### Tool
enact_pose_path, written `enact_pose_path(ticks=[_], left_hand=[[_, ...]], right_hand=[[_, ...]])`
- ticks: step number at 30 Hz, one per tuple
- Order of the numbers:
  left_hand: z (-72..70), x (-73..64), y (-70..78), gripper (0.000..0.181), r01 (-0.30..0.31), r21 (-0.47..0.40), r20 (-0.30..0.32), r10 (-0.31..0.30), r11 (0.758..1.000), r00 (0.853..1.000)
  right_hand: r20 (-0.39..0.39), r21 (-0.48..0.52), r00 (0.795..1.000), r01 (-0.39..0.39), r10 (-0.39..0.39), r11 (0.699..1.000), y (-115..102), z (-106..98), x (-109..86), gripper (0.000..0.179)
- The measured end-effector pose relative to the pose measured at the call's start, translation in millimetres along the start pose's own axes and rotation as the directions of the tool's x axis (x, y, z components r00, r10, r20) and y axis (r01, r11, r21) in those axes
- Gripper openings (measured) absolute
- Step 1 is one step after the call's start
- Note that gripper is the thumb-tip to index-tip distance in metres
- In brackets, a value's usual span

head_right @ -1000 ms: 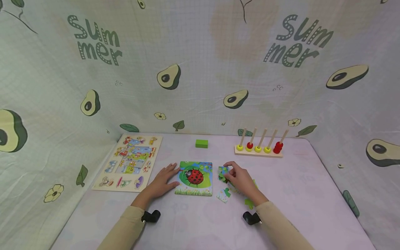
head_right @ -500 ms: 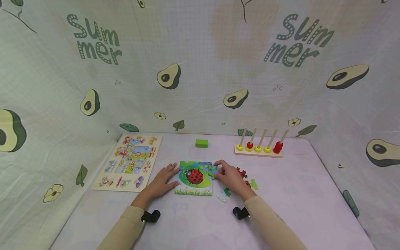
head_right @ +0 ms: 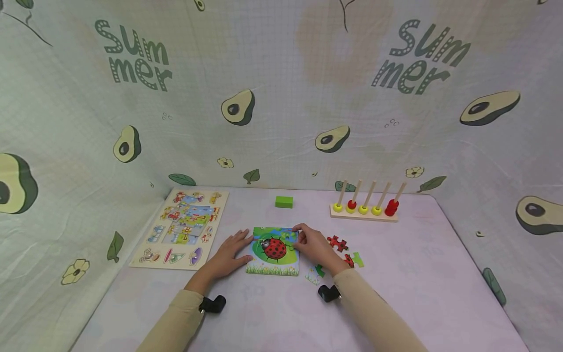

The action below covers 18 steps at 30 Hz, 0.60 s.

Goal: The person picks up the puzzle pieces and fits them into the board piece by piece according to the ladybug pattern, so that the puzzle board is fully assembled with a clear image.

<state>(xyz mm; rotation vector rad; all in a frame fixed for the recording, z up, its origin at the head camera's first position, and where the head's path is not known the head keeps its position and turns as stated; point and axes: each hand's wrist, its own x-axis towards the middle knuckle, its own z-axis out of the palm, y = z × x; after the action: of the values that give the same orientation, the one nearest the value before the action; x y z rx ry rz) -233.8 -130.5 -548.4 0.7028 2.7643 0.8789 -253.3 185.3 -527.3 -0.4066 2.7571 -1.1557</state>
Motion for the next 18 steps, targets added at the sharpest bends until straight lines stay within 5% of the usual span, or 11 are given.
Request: enact_pose_path(ticks=[18], left_hand=[[0.2,1.1,-0.9,0.064,0.004,-0.003,0.001,-0.004,1.0,1.0]], right_hand=[[0.004,-0.038,1.0,0.024,-0.024,0.999,-5.8,7.7,10.3,0.039]])
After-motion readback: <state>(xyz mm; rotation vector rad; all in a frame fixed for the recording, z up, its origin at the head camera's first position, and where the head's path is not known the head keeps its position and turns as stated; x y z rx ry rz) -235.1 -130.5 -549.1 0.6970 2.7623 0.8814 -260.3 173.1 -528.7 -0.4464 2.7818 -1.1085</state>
